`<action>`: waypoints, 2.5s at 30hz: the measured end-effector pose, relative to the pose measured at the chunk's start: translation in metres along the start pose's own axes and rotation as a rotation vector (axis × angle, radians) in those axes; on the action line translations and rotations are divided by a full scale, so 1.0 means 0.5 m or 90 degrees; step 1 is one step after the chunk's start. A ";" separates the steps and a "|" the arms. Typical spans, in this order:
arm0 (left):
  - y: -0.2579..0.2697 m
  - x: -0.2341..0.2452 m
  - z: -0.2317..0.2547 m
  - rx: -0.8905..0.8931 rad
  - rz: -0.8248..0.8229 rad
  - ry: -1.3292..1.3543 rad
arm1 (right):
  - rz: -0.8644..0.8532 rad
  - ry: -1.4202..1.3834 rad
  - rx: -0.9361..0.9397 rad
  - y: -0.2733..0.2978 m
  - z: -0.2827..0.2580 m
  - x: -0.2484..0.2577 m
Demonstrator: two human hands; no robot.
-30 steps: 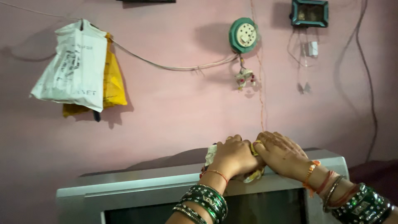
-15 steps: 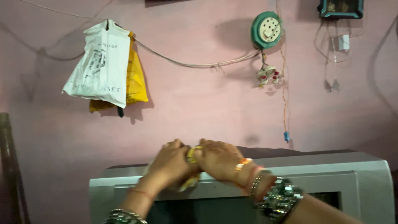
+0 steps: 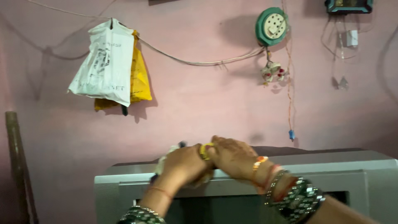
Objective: The person wipes the front screen, top, sides, and back casing of a large television using a cloth.
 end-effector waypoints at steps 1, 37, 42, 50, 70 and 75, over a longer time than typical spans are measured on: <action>-0.002 -0.013 0.031 -0.007 0.010 0.025 | -0.037 -0.026 -0.105 0.016 0.046 0.006; 0.084 0.071 -0.069 -0.008 0.121 0.000 | 0.143 0.054 -0.078 0.029 -0.121 -0.017; 0.085 0.046 0.004 -0.070 0.135 0.013 | 0.223 0.077 0.007 0.080 -0.064 0.030; 0.033 -0.073 0.260 -0.189 0.046 0.068 | 0.136 0.148 -0.231 0.202 0.200 0.136; 0.004 -0.067 0.221 -0.185 -0.002 0.112 | 0.148 0.198 -0.179 0.147 0.178 0.111; 0.025 -0.002 0.065 -0.106 0.018 0.065 | 0.162 0.190 -0.020 0.071 0.033 0.031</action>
Point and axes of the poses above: each hand's wrist, its own y-axis away from the middle knuckle, its own x-axis out of the back of the hand, z = x × y, the point moved 5 cm from there along -y, towards the middle knuckle, and after that the axes turned 14 degrees about z, right-handed, at the moved point
